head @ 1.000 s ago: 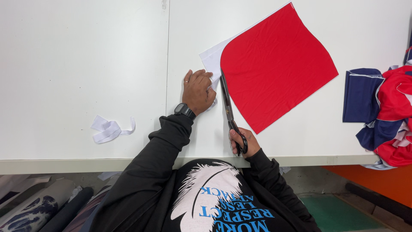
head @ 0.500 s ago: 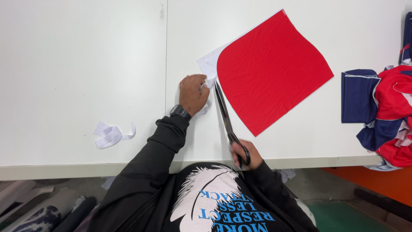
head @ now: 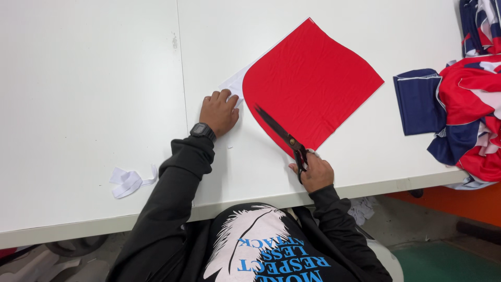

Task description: The person uses shears to cut a red fabric piece along a white paper pattern on a white table. After cutting, the person folds the red fabric and places it on a pile of other garments. The person then picks up a red, white, and blue garment and lays it flat on the table.

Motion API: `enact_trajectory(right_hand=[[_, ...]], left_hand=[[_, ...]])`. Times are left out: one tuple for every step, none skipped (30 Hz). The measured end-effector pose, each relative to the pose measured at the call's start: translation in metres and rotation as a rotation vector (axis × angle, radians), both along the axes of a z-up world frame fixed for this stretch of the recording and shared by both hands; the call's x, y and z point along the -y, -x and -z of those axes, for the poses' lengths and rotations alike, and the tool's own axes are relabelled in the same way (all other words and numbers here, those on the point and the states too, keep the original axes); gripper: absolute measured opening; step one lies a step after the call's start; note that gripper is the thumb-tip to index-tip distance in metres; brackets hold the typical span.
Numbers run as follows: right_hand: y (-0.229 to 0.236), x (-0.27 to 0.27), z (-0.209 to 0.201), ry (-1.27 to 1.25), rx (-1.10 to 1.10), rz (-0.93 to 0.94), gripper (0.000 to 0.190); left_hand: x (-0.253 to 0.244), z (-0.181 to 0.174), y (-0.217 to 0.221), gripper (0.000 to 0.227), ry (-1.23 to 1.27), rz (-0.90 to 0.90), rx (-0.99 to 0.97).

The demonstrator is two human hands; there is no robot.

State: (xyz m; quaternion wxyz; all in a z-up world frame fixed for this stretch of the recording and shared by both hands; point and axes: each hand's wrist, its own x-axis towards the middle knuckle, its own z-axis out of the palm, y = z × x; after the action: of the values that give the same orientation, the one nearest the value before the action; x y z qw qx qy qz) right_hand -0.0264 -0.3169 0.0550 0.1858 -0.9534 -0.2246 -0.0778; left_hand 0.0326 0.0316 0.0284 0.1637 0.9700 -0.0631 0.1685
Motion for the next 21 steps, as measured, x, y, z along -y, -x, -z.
enact_trajectory(right_hand=[[0.000,0.006,0.003,0.004,0.005,-0.006,0.052],[0.001,0.015,0.004,0.012,0.005,-0.010,0.052],[0.001,0.024,0.005,0.019,0.005,-0.014,0.053],[0.000,0.032,0.007,0.021,-0.006,-0.016,0.052],[-0.002,0.042,0.007,0.023,-0.017,-0.019,0.051],[-0.003,0.051,0.008,0.021,-0.031,-0.019,0.049],[-0.005,0.060,0.008,0.034,-0.023,-0.023,0.051],[-0.009,0.069,0.007,0.049,-0.013,-0.026,0.052],[-0.011,0.077,0.005,0.063,-0.003,-0.028,0.053],[-0.015,0.085,0.001,0.068,-0.049,-0.003,0.054],[-0.015,0.092,-0.004,0.073,-0.095,0.022,0.054],[-0.014,0.096,-0.008,0.079,-0.138,0.043,0.054],[-0.008,0.096,-0.011,0.055,-0.166,0.069,0.055],[-0.003,0.096,-0.015,0.032,-0.193,0.089,0.056],[0.004,0.092,-0.017,0.010,-0.220,0.109,0.057],[0.012,0.087,-0.017,-0.089,-0.357,0.100,0.052],[0.022,0.081,-0.016,-0.189,-0.494,0.091,0.047],[0.031,0.075,-0.014,-0.290,-0.628,0.084,0.043],[0.038,0.068,-0.010,-0.427,-0.880,0.104,0.041],[0.045,0.062,-0.006,-0.565,-1.130,0.126,0.040],[0.050,0.057,-0.002,-0.547,-1.184,0.112,0.042]], left_hand=[[0.004,0.002,0.004,0.032,0.002,-0.003,0.006],[0.011,0.004,0.010,0.031,0.006,-0.005,0.008],[0.017,0.005,0.016,0.030,0.011,-0.006,0.009],[0.022,0.005,0.025,0.031,-0.006,0.001,0.007],[0.029,0.005,0.034,0.032,-0.023,0.008,0.004],[0.034,0.005,0.043,0.033,-0.044,0.018,0.000],[0.040,0.004,0.053,0.035,-0.023,0.011,0.003],[0.048,0.003,0.060,0.036,0.001,0.005,0.009],[0.055,0.002,0.067,0.038,0.024,-0.001,0.014],[0.062,0.001,0.071,0.040,0.032,-0.013,-0.004],[0.068,0.000,0.073,0.042,0.040,-0.025,-0.023],[0.072,-0.001,0.076,0.044,0.049,-0.041,-0.038],[0.073,-0.002,0.077,0.046,0.059,-0.056,-0.017],[0.073,-0.002,0.076,0.048,0.068,-0.078,0.007],[0.072,-0.002,0.074,0.050,0.078,-0.099,0.030],[0.071,-0.001,0.070,0.050,0.087,-0.087,0.022],[0.070,0.000,0.066,0.051,0.096,-0.074,0.014],[0.068,0.001,0.062,0.051,0.105,-0.059,0.009],[0.067,0.002,0.057,0.046,0.094,-0.059,0.008],[0.066,0.004,0.053,0.041,0.085,-0.058,0.009],[0.065,0.006,0.050,0.036,0.075,-0.057,0.009]])
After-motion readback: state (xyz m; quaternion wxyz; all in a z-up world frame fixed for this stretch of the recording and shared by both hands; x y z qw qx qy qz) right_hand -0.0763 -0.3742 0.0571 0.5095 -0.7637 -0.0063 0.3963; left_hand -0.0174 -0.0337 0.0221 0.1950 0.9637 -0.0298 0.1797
